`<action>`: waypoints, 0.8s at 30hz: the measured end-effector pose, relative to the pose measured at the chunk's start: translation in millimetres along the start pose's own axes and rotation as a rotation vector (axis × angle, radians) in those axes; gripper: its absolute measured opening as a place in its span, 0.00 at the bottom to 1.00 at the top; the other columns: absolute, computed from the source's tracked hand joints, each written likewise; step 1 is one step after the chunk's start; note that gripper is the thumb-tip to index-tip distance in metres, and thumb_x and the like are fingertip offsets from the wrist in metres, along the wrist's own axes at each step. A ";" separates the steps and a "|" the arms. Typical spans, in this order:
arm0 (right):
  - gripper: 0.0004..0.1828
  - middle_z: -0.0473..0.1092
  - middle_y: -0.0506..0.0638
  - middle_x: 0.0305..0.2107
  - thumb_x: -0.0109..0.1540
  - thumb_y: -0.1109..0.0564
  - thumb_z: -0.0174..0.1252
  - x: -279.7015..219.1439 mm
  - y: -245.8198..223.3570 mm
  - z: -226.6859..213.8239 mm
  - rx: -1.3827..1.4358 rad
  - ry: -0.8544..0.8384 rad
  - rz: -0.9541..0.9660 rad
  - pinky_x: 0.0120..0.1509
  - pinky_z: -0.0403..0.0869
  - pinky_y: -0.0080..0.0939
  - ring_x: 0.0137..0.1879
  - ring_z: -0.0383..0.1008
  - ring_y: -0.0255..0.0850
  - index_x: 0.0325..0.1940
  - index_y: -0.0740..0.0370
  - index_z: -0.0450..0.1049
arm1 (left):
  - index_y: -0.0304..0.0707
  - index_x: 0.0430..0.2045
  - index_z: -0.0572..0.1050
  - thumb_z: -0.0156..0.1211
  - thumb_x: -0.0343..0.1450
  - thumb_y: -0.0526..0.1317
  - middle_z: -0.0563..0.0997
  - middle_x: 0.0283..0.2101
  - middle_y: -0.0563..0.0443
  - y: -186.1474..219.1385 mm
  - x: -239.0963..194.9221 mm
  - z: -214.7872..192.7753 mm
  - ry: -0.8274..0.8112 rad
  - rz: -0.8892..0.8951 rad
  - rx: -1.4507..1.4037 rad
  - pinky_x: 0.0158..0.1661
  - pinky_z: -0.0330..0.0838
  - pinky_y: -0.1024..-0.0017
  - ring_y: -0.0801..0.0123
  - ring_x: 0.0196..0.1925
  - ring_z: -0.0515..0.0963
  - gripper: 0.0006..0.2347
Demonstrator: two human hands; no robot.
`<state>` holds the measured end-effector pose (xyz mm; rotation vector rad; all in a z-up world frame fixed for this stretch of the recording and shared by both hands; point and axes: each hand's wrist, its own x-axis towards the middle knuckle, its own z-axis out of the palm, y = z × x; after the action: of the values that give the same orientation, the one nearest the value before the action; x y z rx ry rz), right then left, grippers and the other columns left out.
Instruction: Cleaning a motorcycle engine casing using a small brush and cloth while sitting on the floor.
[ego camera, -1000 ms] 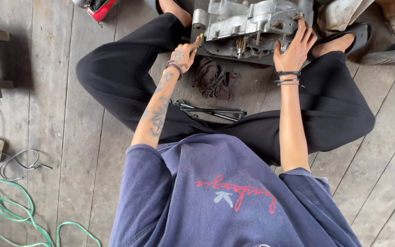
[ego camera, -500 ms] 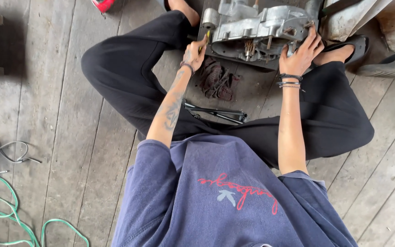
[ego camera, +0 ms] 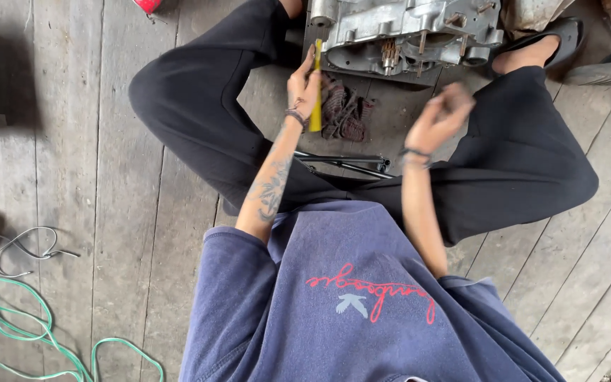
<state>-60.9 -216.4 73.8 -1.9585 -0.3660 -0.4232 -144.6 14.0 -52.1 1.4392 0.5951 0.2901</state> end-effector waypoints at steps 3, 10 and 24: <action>0.16 0.68 0.57 0.49 0.64 0.64 0.50 -72.2 -1.1 31.0 0.195 -0.271 0.214 0.60 0.72 0.44 0.52 0.70 0.46 0.56 0.65 0.65 | 0.46 0.74 0.44 0.51 0.76 0.29 0.72 0.54 0.40 -34.9 1.3 41.5 -0.033 0.161 -0.257 0.34 0.87 0.76 0.61 0.43 0.90 0.31; 0.19 0.77 0.61 0.41 0.59 0.69 0.53 -85.5 44.1 62.1 -0.099 -0.651 0.249 0.44 0.74 0.51 0.43 0.80 0.59 0.55 0.64 0.65 | 0.35 0.71 0.55 0.67 0.69 0.39 0.87 0.39 0.39 -13.5 -15.3 52.3 -0.077 -0.037 0.199 0.35 0.84 0.78 0.69 0.34 0.89 0.35; 0.12 0.75 0.60 0.30 0.64 0.64 0.50 -74.7 125.4 90.0 -0.472 -0.465 0.228 0.36 0.70 0.58 0.32 0.75 0.60 0.52 0.64 0.67 | 0.77 0.76 0.46 0.72 0.76 0.44 0.39 0.78 0.55 -1.7 92.8 22.3 -0.191 0.328 1.365 0.68 0.47 0.24 0.51 0.78 0.33 0.40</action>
<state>-61.2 -189.5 -95.6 -2.5300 -0.3495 0.1156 -56.4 44.1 -72.5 2.8534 0.3654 -0.0563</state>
